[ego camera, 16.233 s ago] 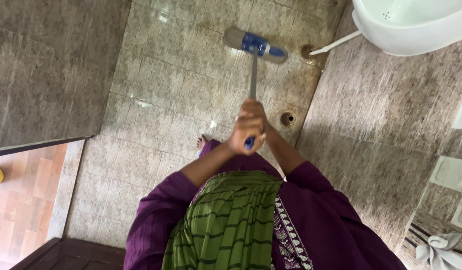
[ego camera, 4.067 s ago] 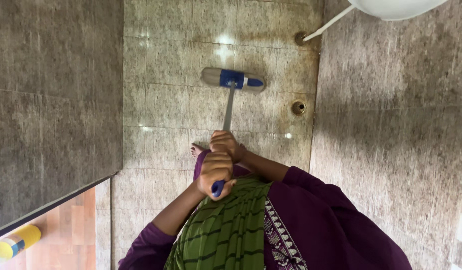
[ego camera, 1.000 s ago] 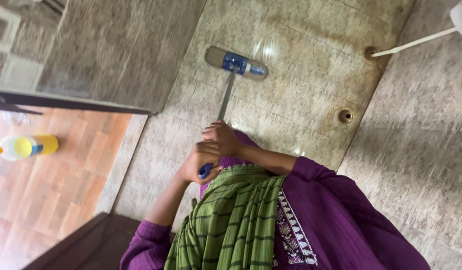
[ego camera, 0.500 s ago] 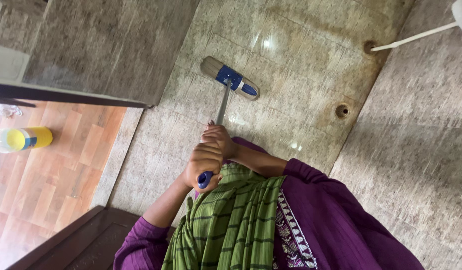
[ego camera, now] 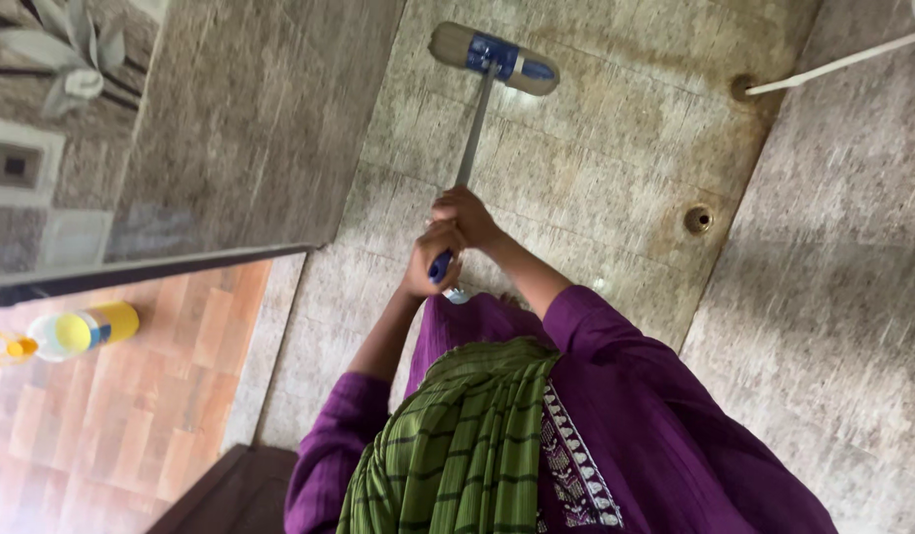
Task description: The person scrubs the floor in a bathroom using a long-handled brush, moving it back and forth across the tiles.
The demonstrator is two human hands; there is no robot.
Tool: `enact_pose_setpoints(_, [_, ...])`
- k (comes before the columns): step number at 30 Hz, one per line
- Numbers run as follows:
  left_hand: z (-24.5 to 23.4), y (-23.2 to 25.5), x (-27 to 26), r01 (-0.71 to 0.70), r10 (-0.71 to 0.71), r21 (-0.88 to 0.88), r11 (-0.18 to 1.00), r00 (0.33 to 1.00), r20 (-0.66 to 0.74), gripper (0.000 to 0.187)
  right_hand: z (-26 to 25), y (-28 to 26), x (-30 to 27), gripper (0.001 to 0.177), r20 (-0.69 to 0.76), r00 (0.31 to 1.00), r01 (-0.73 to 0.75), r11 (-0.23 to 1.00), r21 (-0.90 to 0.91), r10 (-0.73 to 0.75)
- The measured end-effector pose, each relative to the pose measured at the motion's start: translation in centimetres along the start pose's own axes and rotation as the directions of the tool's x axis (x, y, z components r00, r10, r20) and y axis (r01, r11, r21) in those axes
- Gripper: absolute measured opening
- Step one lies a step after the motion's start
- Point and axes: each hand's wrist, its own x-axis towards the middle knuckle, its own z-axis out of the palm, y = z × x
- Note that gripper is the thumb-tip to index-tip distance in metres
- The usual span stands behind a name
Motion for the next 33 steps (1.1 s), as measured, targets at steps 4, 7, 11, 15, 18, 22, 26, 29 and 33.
enact_pose_setpoints(4, [1.0, -4.8, 2.3, -0.060, 0.058, 0.068, 0.996, 0.998, 0.036, 0.020, -1.6, 5.9, 0.5, 0.024, 0.176, 0.976, -0.103, 0.985, -0.141, 0.127])
enact_pose_setpoints(7, [1.4, -6.7, 2.7, -0.096, 0.083, 0.112, 0.989, 0.990, 0.114, 0.023, -1.3, 7.5, -0.3, 0.022, 0.208, 0.969, -0.093, 0.976, -0.199, 0.135])
enact_pose_setpoints(11, [2.9, -6.6, 1.2, -0.149, 0.120, 0.147, 0.978, 0.974, 0.193, 0.018, -1.5, 4.3, -2.4, 0.019, 0.080, 0.997, -0.007, 0.994, -0.113, 0.017])
enact_pose_setpoints(15, [4.0, -2.6, -0.7, -0.170, 0.154, 0.079, 0.982, 0.973, 0.170, 0.016, -2.8, -0.8, -3.4, 0.029, 0.137, 0.986, -0.070, 0.987, -0.148, 0.090])
enact_pose_setpoints(18, [4.5, 1.3, -1.1, -0.154, 0.145, 0.045, 0.987, 0.978, 0.153, 0.014, -3.5, -4.7, -4.3, 0.031, 0.087, 0.990, -0.094, 0.981, -0.169, 0.110])
enact_pose_setpoints(22, [4.7, 7.4, -1.1, -0.096, 0.099, -0.026, 0.995, 0.987, 0.124, 0.012, -3.5, -10.4, -5.8, 0.032, 0.066, 0.972, -0.217, 0.971, -0.098, 0.224])
enact_pose_setpoints(26, [5.1, 13.4, -1.7, -0.125, 0.130, -0.037, 0.991, 0.971, 0.199, 0.017, -4.2, -14.4, -9.1, 0.023, -0.071, 0.997, -0.043, 0.975, -0.217, 0.028])
enact_pose_setpoints(29, [6.6, 14.9, -1.7, -0.205, 0.228, -0.121, 0.971, 0.947, 0.226, 0.015, -4.6, -15.7, -11.0, 0.037, 0.060, 0.958, -0.285, 0.957, 0.054, 0.282])
enact_pose_setpoints(33, [8.9, 15.1, -0.1, -0.328, 0.374, -0.213, 0.920, 0.897, 0.236, 0.012, -5.7, -15.8, -11.8, 0.040, -0.171, 0.967, -0.149, 0.963, 0.225, 0.190])
